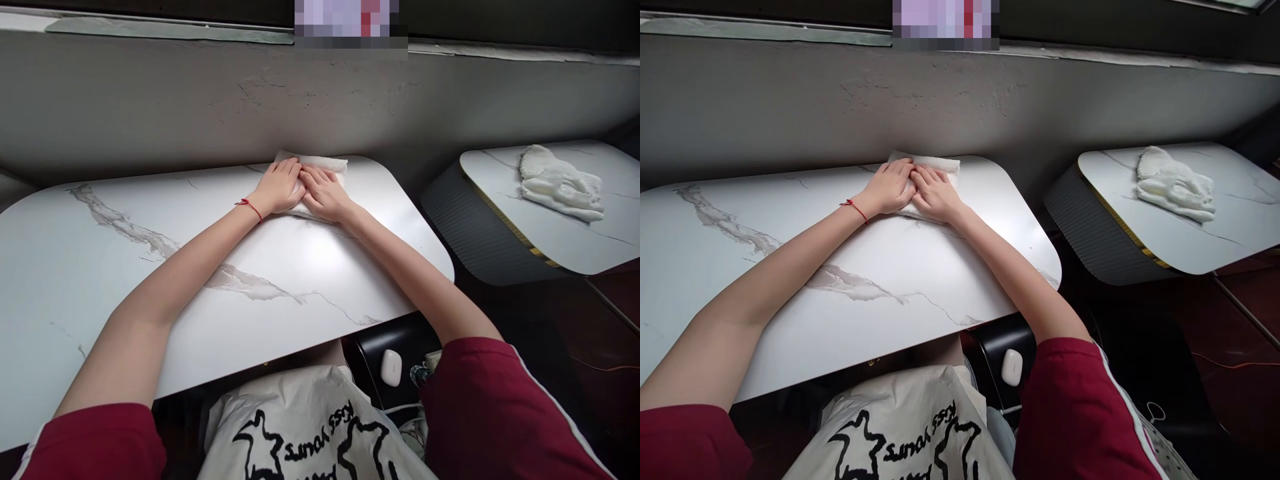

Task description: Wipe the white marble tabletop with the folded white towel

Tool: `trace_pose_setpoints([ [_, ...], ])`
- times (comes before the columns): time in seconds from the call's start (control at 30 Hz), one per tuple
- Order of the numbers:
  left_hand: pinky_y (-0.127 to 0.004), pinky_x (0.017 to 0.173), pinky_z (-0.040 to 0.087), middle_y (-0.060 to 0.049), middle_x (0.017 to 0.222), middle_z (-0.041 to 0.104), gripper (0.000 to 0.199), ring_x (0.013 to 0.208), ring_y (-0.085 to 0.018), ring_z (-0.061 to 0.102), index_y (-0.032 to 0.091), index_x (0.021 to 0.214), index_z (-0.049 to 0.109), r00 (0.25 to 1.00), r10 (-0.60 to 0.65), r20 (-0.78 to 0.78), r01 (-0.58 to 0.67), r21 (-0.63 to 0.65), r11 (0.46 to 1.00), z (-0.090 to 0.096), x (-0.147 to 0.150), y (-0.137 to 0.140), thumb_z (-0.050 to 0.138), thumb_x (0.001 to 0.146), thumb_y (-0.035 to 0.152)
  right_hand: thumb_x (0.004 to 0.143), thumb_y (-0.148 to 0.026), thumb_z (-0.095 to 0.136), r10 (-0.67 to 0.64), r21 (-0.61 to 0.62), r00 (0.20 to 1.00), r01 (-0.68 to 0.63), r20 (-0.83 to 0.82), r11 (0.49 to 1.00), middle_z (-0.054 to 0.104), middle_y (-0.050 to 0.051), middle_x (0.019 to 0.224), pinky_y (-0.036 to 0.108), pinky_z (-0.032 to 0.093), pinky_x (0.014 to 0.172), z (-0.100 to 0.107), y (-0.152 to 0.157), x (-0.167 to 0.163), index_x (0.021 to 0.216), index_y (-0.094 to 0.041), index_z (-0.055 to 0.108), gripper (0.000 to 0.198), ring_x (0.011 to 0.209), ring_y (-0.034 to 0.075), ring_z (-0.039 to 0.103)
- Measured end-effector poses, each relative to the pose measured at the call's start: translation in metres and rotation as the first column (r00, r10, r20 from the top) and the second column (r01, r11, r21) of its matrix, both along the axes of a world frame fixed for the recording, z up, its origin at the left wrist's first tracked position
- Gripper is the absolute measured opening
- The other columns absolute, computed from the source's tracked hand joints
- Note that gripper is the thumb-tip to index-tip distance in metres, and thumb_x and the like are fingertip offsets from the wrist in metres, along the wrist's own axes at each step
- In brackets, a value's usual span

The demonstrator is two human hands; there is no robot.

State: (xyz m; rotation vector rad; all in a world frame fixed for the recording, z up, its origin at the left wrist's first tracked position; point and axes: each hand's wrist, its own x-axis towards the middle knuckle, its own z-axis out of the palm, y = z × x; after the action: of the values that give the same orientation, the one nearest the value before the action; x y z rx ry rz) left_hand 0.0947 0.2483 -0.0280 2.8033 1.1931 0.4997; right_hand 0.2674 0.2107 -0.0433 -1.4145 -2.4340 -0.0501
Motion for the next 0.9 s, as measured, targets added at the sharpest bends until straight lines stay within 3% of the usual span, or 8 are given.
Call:
trace_pose_setpoints([
  [0.63,-0.051,0.112,0.037,-0.025,0.141,0.057,0.045,0.133,-0.037,0.051,0.003,0.129,0.058,0.981,0.185,0.059,-0.187,0.036,0.982,-0.002,0.026,0.005,0.041,0.095,0.027,0.094,-0.036,0.035,0.158,-0.026,0.985,-0.160,-0.077,0.987,0.049,0.015,0.156,0.054,0.033,0.117,0.002,0.042,0.030,0.148,-0.018,0.046,0.058,0.144,0.033,0.044],
  [0.9,-0.050,0.114,0.036,-0.025,0.144,0.056,0.045,0.136,-0.036,0.050,0.004,0.130,0.057,0.985,0.168,0.049,-0.170,0.041,0.985,-0.004,0.024,0.005,0.041,0.096,0.028,0.094,-0.034,0.035,0.131,-0.008,0.989,-0.132,-0.063,0.991,0.050,0.015,0.155,0.050,0.034,0.117,0.003,0.037,0.029,0.145,-0.017,0.048,0.056,0.143,0.030,0.046],
])
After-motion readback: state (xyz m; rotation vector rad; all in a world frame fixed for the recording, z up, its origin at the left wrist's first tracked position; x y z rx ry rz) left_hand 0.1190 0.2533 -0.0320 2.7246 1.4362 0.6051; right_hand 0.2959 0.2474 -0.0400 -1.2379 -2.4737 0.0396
